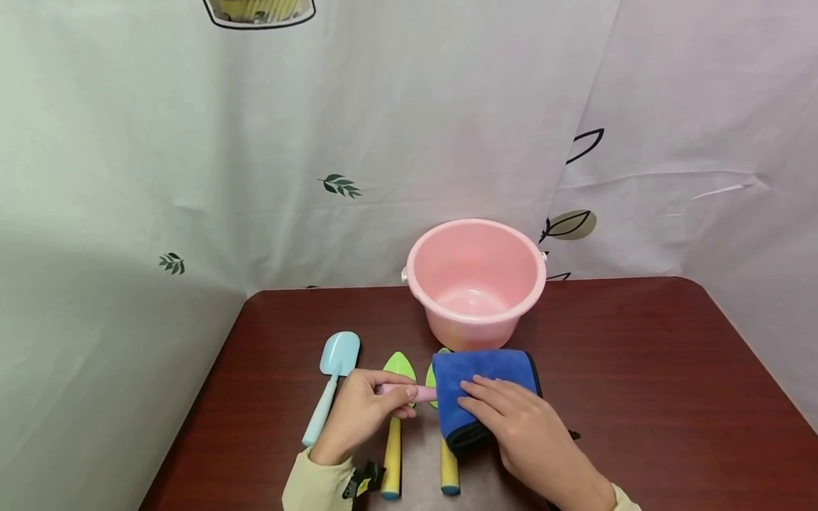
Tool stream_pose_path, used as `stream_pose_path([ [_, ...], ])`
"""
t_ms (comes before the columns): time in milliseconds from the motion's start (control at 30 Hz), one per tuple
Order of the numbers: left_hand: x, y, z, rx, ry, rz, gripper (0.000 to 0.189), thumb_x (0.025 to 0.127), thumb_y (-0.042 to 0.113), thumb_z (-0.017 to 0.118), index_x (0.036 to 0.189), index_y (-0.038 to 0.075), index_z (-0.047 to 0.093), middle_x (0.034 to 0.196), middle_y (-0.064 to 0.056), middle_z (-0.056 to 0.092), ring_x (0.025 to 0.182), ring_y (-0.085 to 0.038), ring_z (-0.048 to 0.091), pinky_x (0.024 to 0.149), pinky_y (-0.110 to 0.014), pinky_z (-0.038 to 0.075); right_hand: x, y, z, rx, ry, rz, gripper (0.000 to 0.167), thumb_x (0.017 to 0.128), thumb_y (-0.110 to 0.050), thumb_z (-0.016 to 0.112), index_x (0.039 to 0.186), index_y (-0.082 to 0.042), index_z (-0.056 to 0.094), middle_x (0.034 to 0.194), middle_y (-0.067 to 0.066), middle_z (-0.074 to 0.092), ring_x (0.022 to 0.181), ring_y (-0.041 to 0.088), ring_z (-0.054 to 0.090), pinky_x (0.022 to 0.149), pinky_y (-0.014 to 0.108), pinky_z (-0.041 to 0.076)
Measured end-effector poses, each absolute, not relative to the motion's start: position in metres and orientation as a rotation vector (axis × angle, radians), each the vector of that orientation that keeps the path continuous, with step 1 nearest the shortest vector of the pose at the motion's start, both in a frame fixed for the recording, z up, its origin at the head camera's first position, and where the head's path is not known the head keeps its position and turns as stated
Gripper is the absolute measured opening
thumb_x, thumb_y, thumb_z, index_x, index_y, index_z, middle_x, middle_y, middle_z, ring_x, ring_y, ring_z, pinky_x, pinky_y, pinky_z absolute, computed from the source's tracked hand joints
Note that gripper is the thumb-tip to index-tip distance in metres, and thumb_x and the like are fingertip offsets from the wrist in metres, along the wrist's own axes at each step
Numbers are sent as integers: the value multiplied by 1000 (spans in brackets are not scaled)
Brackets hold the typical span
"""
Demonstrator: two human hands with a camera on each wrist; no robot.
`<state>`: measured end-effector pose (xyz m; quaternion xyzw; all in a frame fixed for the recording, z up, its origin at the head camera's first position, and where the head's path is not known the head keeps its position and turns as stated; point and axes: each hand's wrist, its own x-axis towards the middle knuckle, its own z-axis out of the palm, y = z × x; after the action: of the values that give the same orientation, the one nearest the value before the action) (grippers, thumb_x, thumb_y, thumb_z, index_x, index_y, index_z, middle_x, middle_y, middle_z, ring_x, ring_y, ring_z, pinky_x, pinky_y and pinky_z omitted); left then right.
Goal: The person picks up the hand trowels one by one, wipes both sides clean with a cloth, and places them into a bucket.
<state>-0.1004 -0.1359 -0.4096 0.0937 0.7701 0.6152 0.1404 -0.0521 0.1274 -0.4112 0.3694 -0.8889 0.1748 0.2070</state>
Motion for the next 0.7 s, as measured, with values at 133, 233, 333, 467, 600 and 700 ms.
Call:
stream_pose_path([
  [133, -101, -136, -410, 283, 2202, 1780, 25, 91, 16, 75, 103, -6, 75, 87, -19, 74, 70, -31, 74, 66, -31, 60, -51, 128, -410, 1044, -2580, 478, 54, 79, 5, 74, 129, -13, 70, 133, 0, 65, 126, 21, 59, 96, 43, 53],
  [233, -101, -136, -410, 280, 2199, 1770, 24, 91, 17, 76, 103, -4, 76, 87, -17, 75, 70, -31, 74, 67, -31, 60, -51, 129, -409, 1068, -2626, 476, 54, 80, 7, 72, 130, -13, 69, 135, -1, 64, 127, 21, 58, 96, 42, 53],
  [333, -101, -137, -410, 263, 2195, 1783, 24, 91, 15, 75, 104, -5, 76, 89, -15, 75, 70, -28, 74, 68, -32, 60, -52, 130, -409, 1090, -2637, 471, 53, 79, 9, 71, 128, -12, 70, 135, 1, 64, 127, 23, 58, 97, 42, 52],
  [467, -100, -137, -410, 237, 2176, 1818, 25, 91, 12, 74, 105, -8, 74, 92, -17, 75, 70, -25, 74, 69, -33, 60, -51, 130, -408, 1080, -2705, 478, 51, 81, 9, 69, 128, -11, 70, 136, 1, 63, 128, 23, 57, 98, 42, 51],
  [600, -100, -137, -408, 215, 2148, 1839, 26, 91, 11, 74, 107, -9, 73, 94, -18, 74, 70, -26, 74, 70, -34, 60, -51, 130, -406, 1030, -2800, 487, 51, 83, 9, 68, 129, -12, 70, 136, 0, 63, 130, 22, 56, 99, 43, 51],
  [700, -100, -138, -408, 219, 2157, 1832, 25, 90, 11, 75, 106, -8, 74, 93, -19, 74, 69, -26, 74, 69, -34, 60, -50, 130, -404, 991, -2831, 483, 50, 85, 8, 67, 130, -13, 70, 136, -1, 63, 130, 22, 56, 99, 43, 51],
])
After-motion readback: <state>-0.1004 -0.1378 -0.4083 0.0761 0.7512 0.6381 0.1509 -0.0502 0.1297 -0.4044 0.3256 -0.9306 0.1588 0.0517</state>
